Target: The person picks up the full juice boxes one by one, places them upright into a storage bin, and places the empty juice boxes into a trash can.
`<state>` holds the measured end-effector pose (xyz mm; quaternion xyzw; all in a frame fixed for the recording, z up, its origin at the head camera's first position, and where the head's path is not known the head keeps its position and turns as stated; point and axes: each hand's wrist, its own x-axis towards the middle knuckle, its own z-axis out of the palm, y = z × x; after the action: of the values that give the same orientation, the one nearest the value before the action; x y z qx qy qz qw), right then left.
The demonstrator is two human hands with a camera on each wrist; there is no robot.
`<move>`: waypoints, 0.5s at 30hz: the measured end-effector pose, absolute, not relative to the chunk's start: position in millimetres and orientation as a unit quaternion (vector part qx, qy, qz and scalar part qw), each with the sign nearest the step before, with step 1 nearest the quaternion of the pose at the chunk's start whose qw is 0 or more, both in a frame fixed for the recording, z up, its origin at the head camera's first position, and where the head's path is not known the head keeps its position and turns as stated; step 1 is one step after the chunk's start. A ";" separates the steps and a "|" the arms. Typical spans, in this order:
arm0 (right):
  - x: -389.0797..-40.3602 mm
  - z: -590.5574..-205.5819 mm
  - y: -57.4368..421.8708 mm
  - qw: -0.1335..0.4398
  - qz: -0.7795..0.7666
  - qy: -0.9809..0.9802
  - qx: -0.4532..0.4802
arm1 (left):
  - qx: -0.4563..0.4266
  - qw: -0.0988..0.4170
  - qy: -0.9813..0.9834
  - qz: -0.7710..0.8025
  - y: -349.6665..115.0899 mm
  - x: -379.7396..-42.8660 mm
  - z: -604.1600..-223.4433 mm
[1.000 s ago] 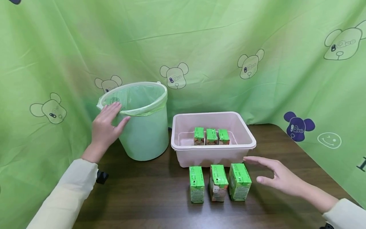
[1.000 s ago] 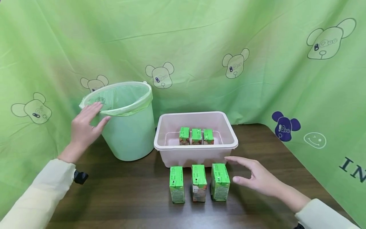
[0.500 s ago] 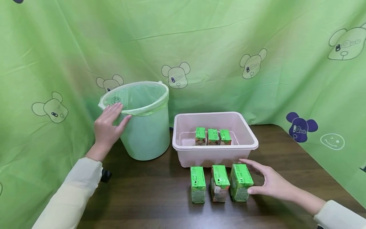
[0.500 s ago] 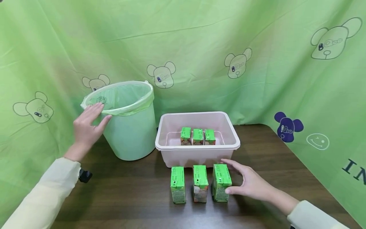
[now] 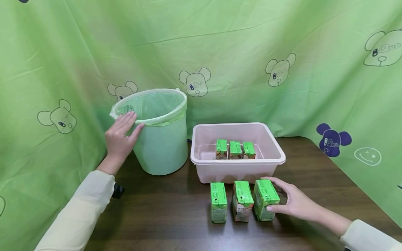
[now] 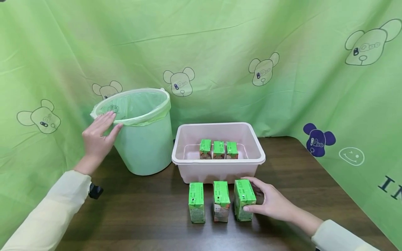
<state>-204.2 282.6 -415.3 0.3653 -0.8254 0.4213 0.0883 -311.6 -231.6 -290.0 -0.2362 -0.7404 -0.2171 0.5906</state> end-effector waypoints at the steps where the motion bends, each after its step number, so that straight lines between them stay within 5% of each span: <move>1: -203.7 -414.9 282.3 0.089 0.422 -0.827 0.361 | -0.236 0.591 -0.739 -0.218 -231.6 -311.8 -289.9; 15: -194.5 -394.4 283.4 0.081 0.429 -0.837 0.330 | -0.242 0.593 -0.740 -0.208 -231.7 -311.2 -289.6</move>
<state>-194.5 283.4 -394.4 0.3297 -0.8369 0.4293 0.0806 -311.2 -231.7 -289.6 -0.2416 -0.7397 -0.2083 0.5926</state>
